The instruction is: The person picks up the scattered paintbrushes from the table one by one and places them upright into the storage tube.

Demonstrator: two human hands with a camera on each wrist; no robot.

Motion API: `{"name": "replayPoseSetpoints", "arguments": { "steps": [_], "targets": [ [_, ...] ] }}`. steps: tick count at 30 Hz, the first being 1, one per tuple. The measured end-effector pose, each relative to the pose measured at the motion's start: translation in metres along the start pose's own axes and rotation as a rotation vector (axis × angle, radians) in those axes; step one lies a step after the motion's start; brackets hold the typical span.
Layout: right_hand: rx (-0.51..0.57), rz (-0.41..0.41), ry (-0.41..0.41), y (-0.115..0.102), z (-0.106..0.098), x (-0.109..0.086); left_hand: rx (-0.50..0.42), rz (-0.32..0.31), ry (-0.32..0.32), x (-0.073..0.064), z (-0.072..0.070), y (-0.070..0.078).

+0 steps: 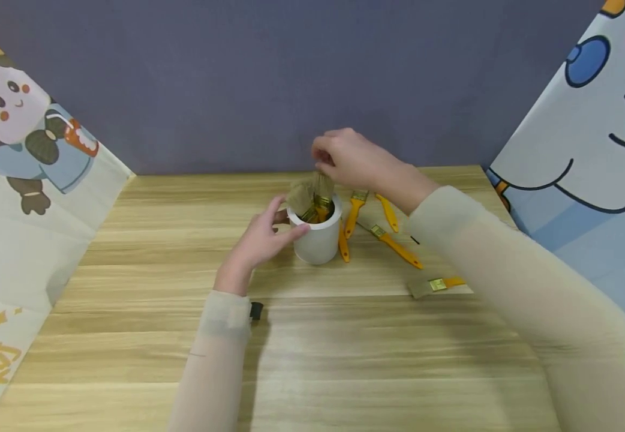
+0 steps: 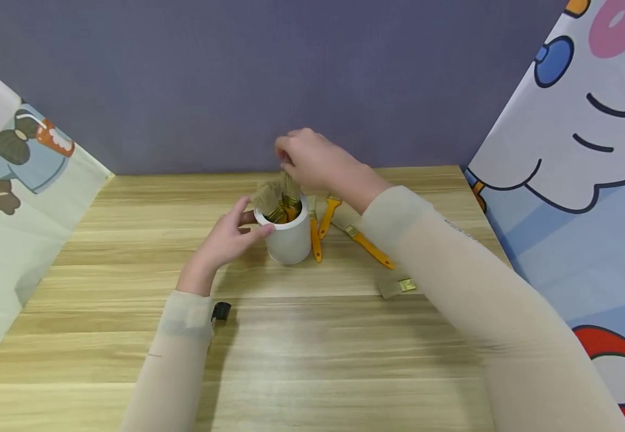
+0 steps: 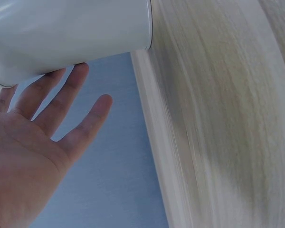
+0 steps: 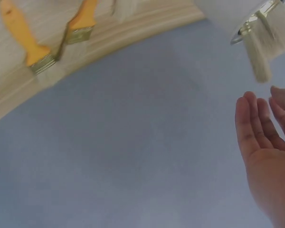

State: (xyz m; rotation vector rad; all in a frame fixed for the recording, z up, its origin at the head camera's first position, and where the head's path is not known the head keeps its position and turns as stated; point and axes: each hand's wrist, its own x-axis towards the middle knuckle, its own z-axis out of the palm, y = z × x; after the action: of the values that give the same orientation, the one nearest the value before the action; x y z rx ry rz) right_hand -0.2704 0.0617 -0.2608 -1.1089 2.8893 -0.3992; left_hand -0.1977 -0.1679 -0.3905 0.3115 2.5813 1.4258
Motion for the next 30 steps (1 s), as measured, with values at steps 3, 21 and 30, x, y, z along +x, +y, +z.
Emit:
{"name": "replayPoseSetpoints", "arguments": {
  "steps": [3,21,30],
  "targets": [
    [-0.020,0.001,-0.015,0.007,-0.003,-0.015,0.010,-0.006,0.001,-0.001,0.000,0.000],
    [-0.030,-0.024,-0.049,0.044,0.017,-0.145,0.018,-0.005,0.006,0.000,0.002,0.002],
    [0.024,0.023,-0.107,0.060,0.046,-0.191,0.032,0.003,0.004,0.001,0.002,0.004]
  ]
}}
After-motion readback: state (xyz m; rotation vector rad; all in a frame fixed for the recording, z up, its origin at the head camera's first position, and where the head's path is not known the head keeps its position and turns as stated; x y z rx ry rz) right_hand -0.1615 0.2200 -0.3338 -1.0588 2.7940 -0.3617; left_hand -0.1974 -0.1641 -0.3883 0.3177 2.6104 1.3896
